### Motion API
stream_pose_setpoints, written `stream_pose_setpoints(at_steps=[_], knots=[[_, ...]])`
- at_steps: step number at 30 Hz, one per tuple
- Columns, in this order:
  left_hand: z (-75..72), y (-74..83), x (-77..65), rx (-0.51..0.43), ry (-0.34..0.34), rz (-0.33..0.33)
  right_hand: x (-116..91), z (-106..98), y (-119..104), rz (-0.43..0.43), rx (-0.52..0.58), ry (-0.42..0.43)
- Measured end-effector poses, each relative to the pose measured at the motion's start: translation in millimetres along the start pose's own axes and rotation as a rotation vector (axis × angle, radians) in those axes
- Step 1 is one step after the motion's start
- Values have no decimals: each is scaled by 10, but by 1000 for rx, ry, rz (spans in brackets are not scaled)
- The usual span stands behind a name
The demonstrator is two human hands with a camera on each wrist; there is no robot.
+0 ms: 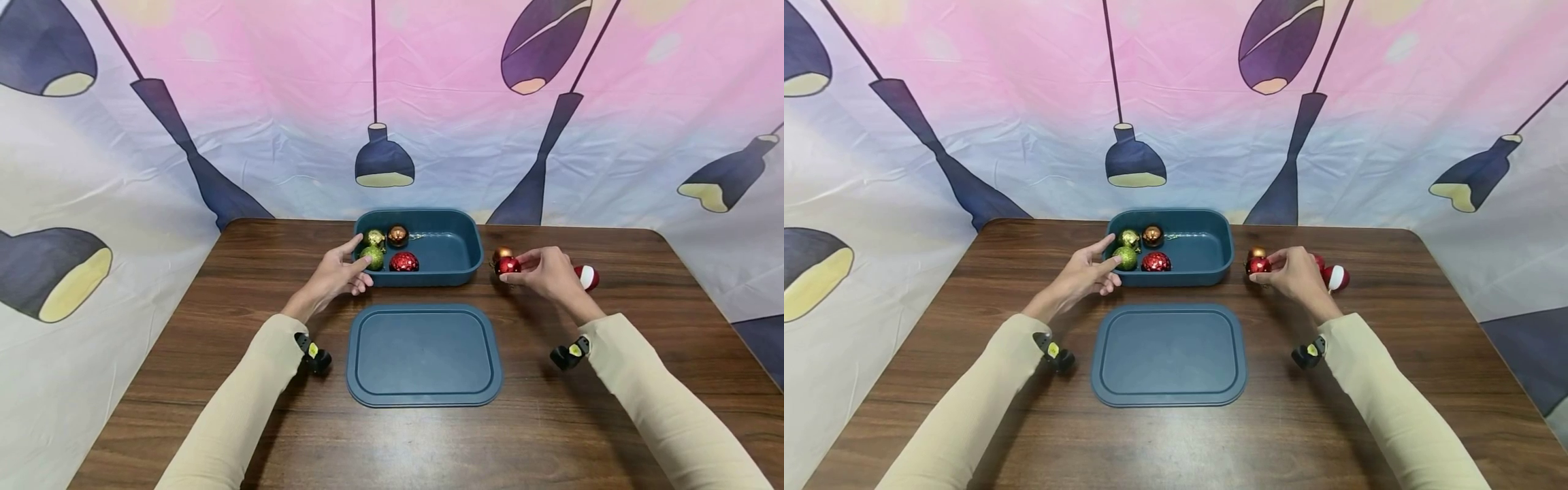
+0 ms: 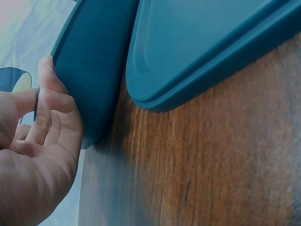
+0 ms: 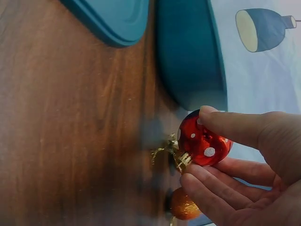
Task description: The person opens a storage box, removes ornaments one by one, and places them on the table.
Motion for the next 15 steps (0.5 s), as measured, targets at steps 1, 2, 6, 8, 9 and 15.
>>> stream_pose_setpoints(at_steps=[1, 2, 6, 8, 9, 15], knots=[[0, 0, 1, 0, 0, 0, 0, 7, 11, 1, 1, -1], [-1, -1, 3, 0, 0, 1, 0, 14, 22, 1, 3, -4], [-2, -3, 8, -7, 0, -1, 9, 44, 67, 10, 16, -18], [-1, -3, 8, -10, -1, -3, 9, 60, 80, 14, 21, -27], [-1, -3, 8, -11, -1, -4, 9, 66, 85, 17, 23, -30], [-3, 0, 4, 0, -3, -4, -4, 90, 90, 24, 21, -34]])
Point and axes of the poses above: each hand's wrist, its own x-axis towards the middle knuckle, its own z-axis out of the palm, y = z × x, the point moved 1 cm from there along x, towards the middle knuckle, and after that the axes turned 6 degrees about z, right-handed, at the moved point
